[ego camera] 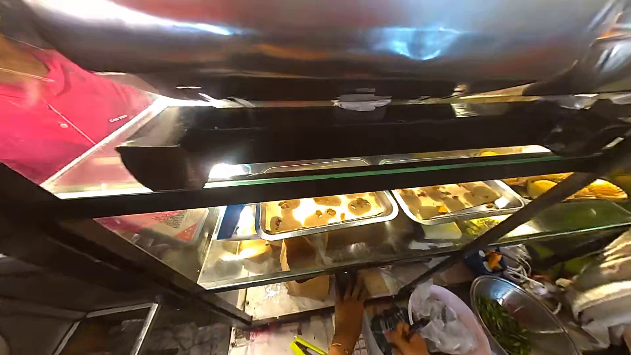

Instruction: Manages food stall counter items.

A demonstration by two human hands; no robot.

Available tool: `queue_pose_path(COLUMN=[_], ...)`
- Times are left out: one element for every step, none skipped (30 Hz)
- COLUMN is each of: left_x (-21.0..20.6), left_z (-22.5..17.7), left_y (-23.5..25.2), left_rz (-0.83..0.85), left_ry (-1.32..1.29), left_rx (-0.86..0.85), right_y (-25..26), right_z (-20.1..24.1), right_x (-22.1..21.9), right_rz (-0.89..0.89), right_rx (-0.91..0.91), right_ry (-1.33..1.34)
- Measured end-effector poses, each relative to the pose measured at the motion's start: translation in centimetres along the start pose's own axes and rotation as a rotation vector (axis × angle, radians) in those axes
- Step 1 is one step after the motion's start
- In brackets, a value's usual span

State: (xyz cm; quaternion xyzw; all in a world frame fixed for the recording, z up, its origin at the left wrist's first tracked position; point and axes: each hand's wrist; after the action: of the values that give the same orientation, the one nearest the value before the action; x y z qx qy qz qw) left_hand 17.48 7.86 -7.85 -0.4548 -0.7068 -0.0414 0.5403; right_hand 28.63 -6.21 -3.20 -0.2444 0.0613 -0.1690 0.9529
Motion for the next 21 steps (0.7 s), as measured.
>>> queue_pose_path(left_x=[-0.1, -0.2, -0.3, -0.3, -0.5, -0.8, -1.0, -1.2, -1.4, -1.6, -1.8, -2.0, -2.3, -2.6, -2.9, -3.1, -3.0, -3.0, -3.0, -3.1, -3.2], left_z=[0.4, 0.5, 0.6, 0.7, 0.9, 1.1, 1.4, 1.5, 1.6, 1.6, 1.6, 1.7, 1.8, 1.8, 1.8, 1.7, 1.7, 1.7, 1.6, 1.5, 1.4], left_y=[-0.4, -0.9, -1.4, -1.6, -1.7, -1.8, -1.8, -1.7, -1.8, -1.9, -1.9, -1.8, -1.7, -1.6, -1.5, -1.5, -1.5, -1.5, -1.5, -1.3, -1.3], left_rz=[-0.018, -0.019, -0.021, -0.027, -0.058, -0.098, -0.146, -0.199, -0.228, -0.258, -0.276, -0.328, -0.397, -0.458, -0.502, -0.517, -0.522, -0.509, -0.506, -0.515, -0.507], left_ry=[0.009, 0.003, 0.004, 0.0, -0.016, -0.018, 0.006, 0.039, 0.061, 0.063, 0.05, 0.038, 0.039, 0.031, 0.024, 0.016, 0.004, -0.011, -0.012, -0.008, 0.008], left_rx=[0.017, 0.036, 0.061, 0.089, 0.108, 0.124, 0.144, 0.164, 0.191, 0.212, 0.231, 0.238, 0.239, 0.236, 0.24, 0.248, 0.255, 0.264, 0.272, 0.277, 0.291], right_y=[1.5, 3.3, 5.1, 7.0, 8.7, 10.4, 11.9, 13.2, 13.9, 14.2, 14.3, 14.3, 14.1, 14.1, 14.1, 14.2, 14.3, 14.5, 14.6, 14.7, 14.7], right_z=[0.5, 0.9, 1.4, 1.9, 2.1, 2.1, 1.7, 1.2, 0.7, 0.3, 0.2, 0.3, 0.2, 0.0, -0.5, -0.9, -1.4, -1.6, -1.9, -2.1, -2.1], right_x=[-0.7, -1.2, -1.6, -2.0, -2.2, -2.5, -2.7, -2.8, -2.7, -2.5, -2.6, -2.7, -3.0, -3.2, -3.4, -3.6, -3.9, -4.0, -4.0, -3.8, -3.5], right_rz=[-0.105, -0.179, -0.192, -0.154, -0.102, -0.082, -0.093, -0.132, -0.175, -0.21, -0.219, -0.204, -0.168, -0.115, -0.071, -0.033, -0.003, 0.021, 0.034, 0.027, -0.009], right_rx=[0.108, 0.194, 0.26, 0.314, 0.337, 0.357, 0.378, 0.399, 0.405, 0.384, 0.37, 0.378, 0.39, 0.405, 0.438, 0.479, 0.513, 0.538, 0.552, 0.561, 0.565], right_ry=[0.104, 0.157, 0.175, 0.163, 0.145, 0.112, 0.073, 0.009, -0.07, -0.16, -0.24, -0.308, -0.366, -0.412, -0.453, -0.485, -0.523, -0.561, -0.594, -0.617, -0.635])
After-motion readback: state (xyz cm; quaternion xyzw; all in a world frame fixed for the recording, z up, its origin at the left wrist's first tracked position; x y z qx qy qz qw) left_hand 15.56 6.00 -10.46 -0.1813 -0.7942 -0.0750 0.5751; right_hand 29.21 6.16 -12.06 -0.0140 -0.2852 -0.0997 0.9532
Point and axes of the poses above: each hand's wrist, its own y-axis towards the middle knuckle, its own x-axis out of the back of the hand, z = x × y, and after that the axes turned 12 degrees about z, right-handed
